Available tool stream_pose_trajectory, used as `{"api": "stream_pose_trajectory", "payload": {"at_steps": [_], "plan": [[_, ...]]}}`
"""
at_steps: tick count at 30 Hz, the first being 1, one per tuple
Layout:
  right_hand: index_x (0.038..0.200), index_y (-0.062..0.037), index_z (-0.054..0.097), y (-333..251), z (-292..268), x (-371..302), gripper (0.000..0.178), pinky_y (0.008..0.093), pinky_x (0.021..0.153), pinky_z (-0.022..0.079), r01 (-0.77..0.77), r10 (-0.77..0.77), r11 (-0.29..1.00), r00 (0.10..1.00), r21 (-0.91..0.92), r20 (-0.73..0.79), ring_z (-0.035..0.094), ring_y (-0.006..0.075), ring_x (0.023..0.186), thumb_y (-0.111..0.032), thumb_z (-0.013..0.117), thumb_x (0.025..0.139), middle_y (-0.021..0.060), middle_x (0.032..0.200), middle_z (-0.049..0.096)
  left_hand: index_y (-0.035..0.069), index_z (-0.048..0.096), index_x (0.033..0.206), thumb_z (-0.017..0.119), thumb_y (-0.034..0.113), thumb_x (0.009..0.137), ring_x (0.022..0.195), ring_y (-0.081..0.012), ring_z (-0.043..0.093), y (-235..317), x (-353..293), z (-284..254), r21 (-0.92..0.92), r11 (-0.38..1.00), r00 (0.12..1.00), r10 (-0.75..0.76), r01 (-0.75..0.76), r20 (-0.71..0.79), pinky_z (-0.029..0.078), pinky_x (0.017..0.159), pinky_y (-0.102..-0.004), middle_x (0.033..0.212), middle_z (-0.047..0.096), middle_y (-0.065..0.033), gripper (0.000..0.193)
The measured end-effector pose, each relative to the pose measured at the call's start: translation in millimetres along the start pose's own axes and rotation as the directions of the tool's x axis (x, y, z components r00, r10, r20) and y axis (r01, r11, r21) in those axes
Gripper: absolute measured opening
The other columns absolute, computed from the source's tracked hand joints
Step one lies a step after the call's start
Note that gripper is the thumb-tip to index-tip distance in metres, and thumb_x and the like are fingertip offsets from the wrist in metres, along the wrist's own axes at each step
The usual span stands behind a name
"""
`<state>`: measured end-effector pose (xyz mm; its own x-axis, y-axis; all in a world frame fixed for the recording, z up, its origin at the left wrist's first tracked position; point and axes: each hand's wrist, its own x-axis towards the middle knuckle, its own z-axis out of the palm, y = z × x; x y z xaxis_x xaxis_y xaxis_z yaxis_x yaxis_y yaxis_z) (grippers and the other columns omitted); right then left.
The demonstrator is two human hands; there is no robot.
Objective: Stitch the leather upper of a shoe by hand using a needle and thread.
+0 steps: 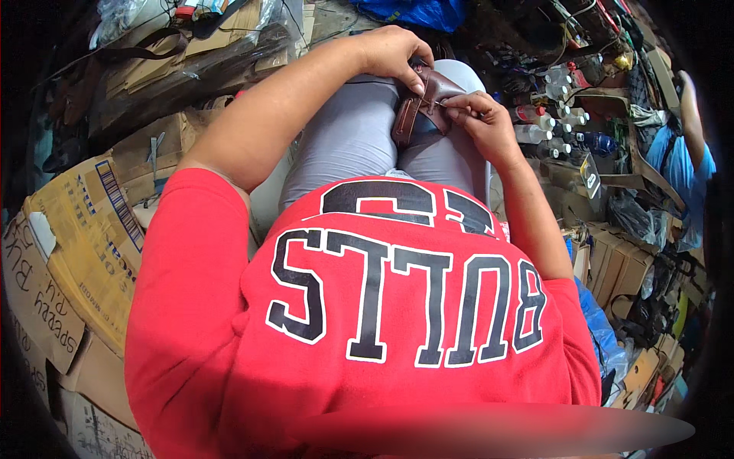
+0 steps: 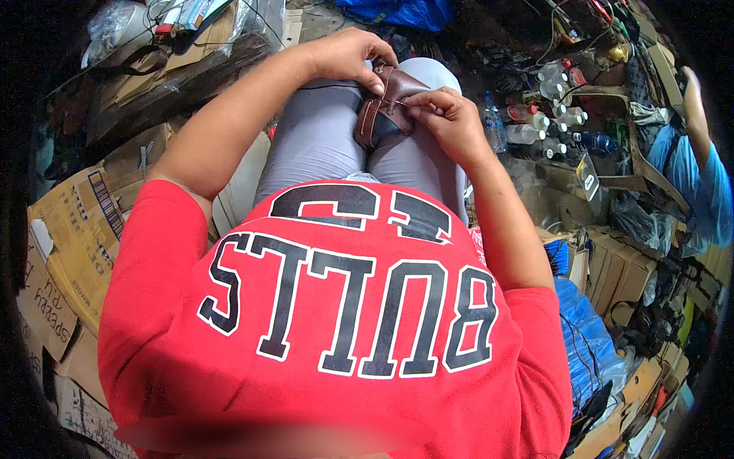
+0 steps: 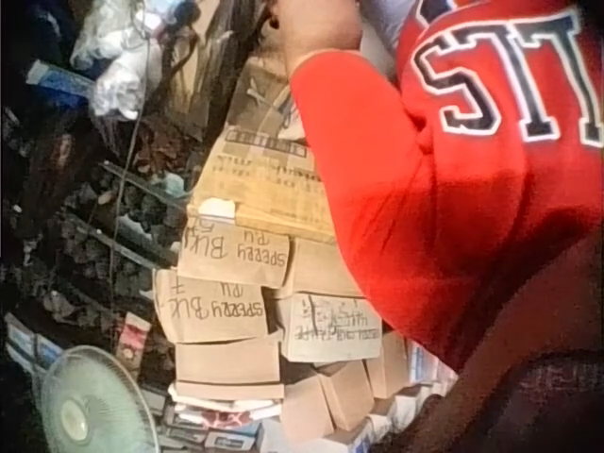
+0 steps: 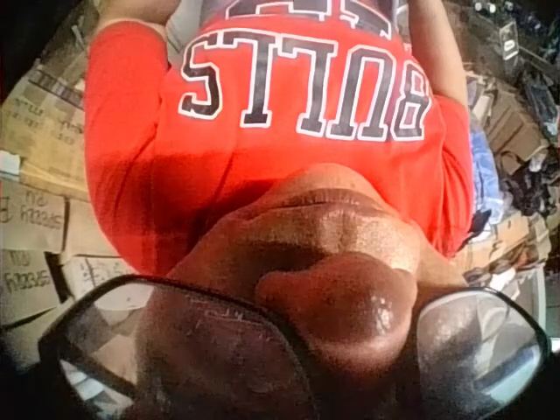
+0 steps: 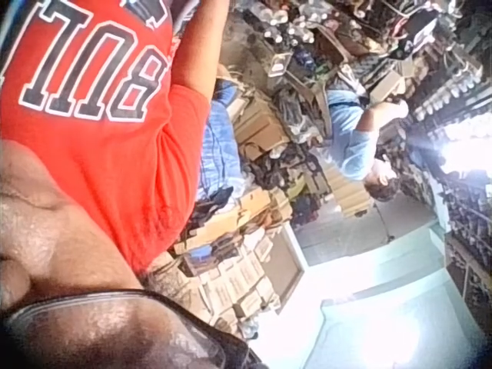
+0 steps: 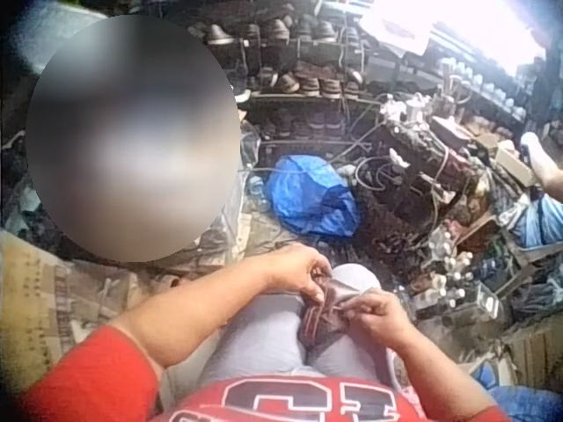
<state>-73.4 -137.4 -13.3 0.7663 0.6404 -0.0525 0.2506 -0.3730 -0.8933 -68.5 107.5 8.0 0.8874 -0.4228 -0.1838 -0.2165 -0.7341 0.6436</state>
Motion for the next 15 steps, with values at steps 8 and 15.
{"api": "stream_pose_trajectory", "payload": {"at_steps": [8, 15], "plan": [[0.084, -0.0076, 0.069, -21.5, 11.8, -0.1, 0.012, 0.0285, 0.059, 0.044, 0.221, -0.275, 0.913, 0.955, -0.343, -0.114, 0.058, 0.0189, 0.064, -0.008, 0.071, 0.072, 0.0054, 0.073, 0.059, 0.009, 0.064, 0.104, 0.076, 0.020, 0.065, 0.082, -0.0236, 0.057, -11.2, -14.2, 13.3, -0.003, 0.995, 0.958, 0.095, -0.099, -0.272, 0.046, 0.074, -0.0355, 0.086, 0.059, -0.0086, 0.042], [0.094, -0.0124, 0.070, -18.4, 3.1, -9.3, 0.024, 0.0293, 0.063, 0.045, 0.229, -0.242, 0.941, 0.970, -0.248, -0.025, 0.058, 0.0211, 0.071, -0.001, 0.065, 0.074, 0.0052, 0.078, 0.058, 0.009, 0.066, 0.101, 0.054, -0.006, 0.078, 0.067, -0.0180, 0.050, 14.5, -64.0, 19.3, -0.087, 0.981, 0.857, 0.104, -0.171, -0.505, 0.043, 0.066, -0.0258, 0.078, 0.048, -0.0055, 0.030]]}}
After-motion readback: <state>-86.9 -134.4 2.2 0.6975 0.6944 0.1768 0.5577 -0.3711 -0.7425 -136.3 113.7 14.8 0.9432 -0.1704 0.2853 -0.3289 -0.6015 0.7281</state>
